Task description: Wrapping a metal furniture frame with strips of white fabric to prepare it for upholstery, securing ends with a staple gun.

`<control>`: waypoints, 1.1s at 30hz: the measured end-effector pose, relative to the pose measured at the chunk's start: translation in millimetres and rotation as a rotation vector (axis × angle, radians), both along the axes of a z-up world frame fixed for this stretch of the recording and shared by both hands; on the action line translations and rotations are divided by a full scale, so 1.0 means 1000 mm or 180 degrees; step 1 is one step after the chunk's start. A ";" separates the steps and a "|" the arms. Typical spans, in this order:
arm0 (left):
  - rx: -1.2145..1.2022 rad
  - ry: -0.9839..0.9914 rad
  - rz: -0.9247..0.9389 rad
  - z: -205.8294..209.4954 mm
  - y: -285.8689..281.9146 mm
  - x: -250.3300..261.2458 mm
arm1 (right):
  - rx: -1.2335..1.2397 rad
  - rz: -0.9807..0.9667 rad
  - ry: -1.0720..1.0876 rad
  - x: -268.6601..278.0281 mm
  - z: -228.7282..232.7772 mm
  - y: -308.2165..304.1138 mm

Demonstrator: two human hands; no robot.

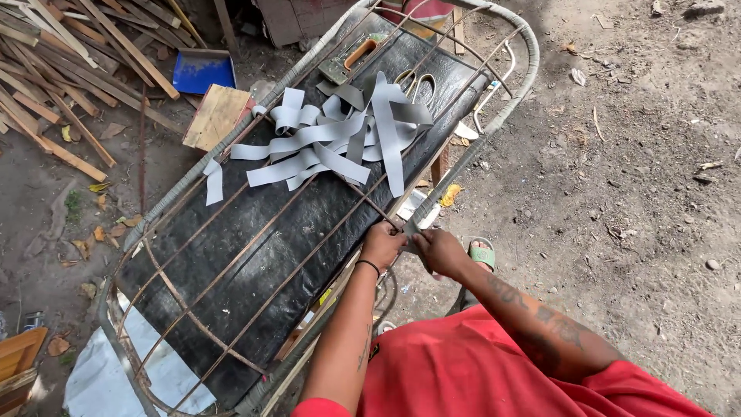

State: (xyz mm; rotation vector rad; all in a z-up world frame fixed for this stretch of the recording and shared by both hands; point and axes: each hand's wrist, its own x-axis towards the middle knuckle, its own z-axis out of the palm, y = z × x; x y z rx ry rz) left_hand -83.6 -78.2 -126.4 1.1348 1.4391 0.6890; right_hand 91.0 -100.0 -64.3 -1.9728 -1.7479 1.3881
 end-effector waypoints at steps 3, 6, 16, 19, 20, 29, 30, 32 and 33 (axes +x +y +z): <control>-0.0261 -0.0002 0.0075 0.046 -0.009 -0.002 | -0.0148 0.0045 0.0132 0.014 -0.008 -0.027; -0.0536 0.0317 0.0255 0.016 0.002 0.002 | -0.0021 0.0575 0.0389 0.020 -0.058 -0.010; -0.1780 0.0810 0.0044 0.067 0.028 0.034 | -0.0585 0.0634 0.3044 -0.004 -0.075 0.107; -0.1571 0.1171 0.0443 0.100 0.024 0.041 | -0.0706 0.1533 0.1981 0.014 -0.091 0.132; -0.1387 0.1149 0.0537 0.103 0.025 0.041 | -0.0783 0.2161 0.1151 0.020 -0.094 0.133; -0.0386 0.0411 0.0443 0.020 -0.005 0.007 | -0.1138 0.1151 0.0163 0.007 0.021 0.114; -0.0242 0.0008 0.0313 -0.011 -0.004 0.002 | -0.1493 0.0952 0.0244 0.000 -0.002 0.119; -0.0206 -0.0201 0.0075 -0.016 -0.007 -0.006 | -0.1506 0.0473 0.0706 -0.013 0.005 0.107; -0.0196 -0.0425 -0.0125 -0.019 -0.010 -0.009 | -0.1534 0.0024 0.1147 -0.019 0.008 0.101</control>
